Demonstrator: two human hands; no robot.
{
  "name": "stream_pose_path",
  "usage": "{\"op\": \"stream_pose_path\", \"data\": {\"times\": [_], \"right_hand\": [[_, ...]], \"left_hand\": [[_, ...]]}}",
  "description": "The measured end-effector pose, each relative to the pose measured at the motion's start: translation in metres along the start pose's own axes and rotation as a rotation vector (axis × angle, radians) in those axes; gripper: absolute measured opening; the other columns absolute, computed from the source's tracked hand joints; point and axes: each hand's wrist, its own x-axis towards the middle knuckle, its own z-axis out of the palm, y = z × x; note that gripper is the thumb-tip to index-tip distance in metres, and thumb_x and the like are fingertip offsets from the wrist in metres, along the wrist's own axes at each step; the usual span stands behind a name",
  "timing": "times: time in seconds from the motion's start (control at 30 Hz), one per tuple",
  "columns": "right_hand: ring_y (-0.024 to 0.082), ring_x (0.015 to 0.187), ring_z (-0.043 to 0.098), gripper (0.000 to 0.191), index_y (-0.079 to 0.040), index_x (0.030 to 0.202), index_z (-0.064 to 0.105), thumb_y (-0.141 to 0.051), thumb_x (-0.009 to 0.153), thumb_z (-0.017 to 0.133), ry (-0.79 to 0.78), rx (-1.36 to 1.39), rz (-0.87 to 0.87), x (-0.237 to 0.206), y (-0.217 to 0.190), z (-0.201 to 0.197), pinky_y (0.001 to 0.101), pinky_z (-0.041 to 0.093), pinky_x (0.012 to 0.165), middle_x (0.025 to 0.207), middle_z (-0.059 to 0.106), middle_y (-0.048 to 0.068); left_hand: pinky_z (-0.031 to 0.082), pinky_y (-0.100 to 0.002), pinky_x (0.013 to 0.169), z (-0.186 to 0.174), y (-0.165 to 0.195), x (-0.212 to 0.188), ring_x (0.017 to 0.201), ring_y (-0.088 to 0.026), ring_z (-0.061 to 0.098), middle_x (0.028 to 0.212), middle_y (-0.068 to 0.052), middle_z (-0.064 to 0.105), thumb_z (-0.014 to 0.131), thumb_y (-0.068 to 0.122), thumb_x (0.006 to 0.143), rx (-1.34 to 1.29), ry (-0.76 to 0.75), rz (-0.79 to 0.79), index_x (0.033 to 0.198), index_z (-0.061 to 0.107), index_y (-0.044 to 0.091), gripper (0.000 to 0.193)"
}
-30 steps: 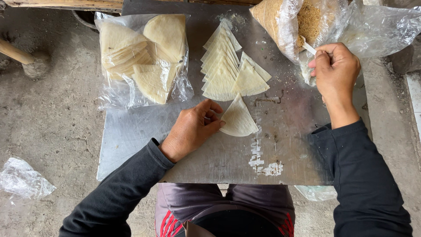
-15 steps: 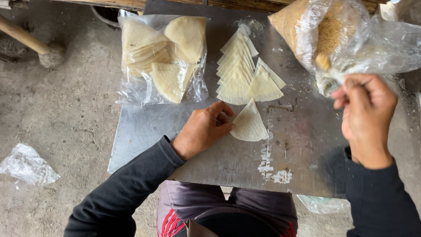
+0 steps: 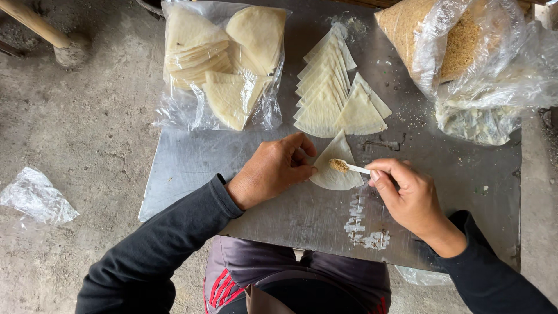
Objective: The person repeatedly scoops a grainy filling onto triangular pastry sheets, folds them into samosas, and places the finished units into a plastic bag. The process is continuous and repetitive throughout the clip.
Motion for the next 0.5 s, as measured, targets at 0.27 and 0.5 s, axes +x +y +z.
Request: {"op": "stream_pose_path", "data": {"times": [0.27, 0.5], "right_hand": [[0.018, 0.084, 0.069, 0.022, -0.006, 0.116, 0.066, -0.003, 0.095, 0.071, 0.041, -0.315, -0.38, 0.008, 0.005, -0.001, 0.0347, 0.045, 0.08, 0.093, 0.074, 0.004], [0.019, 0.081, 0.067, 0.026, -0.006, 0.116, 0.068, 0.0, 0.092, 0.074, 0.074, -0.46, -0.498, 0.007, -0.005, -0.001, 0.0356, 0.043, 0.079, 0.091, 0.073, 0.003]], "left_hand": [[0.063, -0.03, 0.074, -0.001, -0.003, 0.002, 0.082, -0.017, 0.077, 0.091, -0.009, 0.078, 0.076, 0.012, 0.086, 0.03, -0.021, 0.041, 0.111, 0.064, 0.003, 0.029], [0.063, -0.03, 0.074, -0.003, -0.001, 0.001, 0.083, -0.017, 0.078, 0.091, -0.01, 0.077, 0.075, 0.011, 0.086, 0.025, -0.02, 0.047, 0.11, 0.064, 0.002, 0.027]]}}
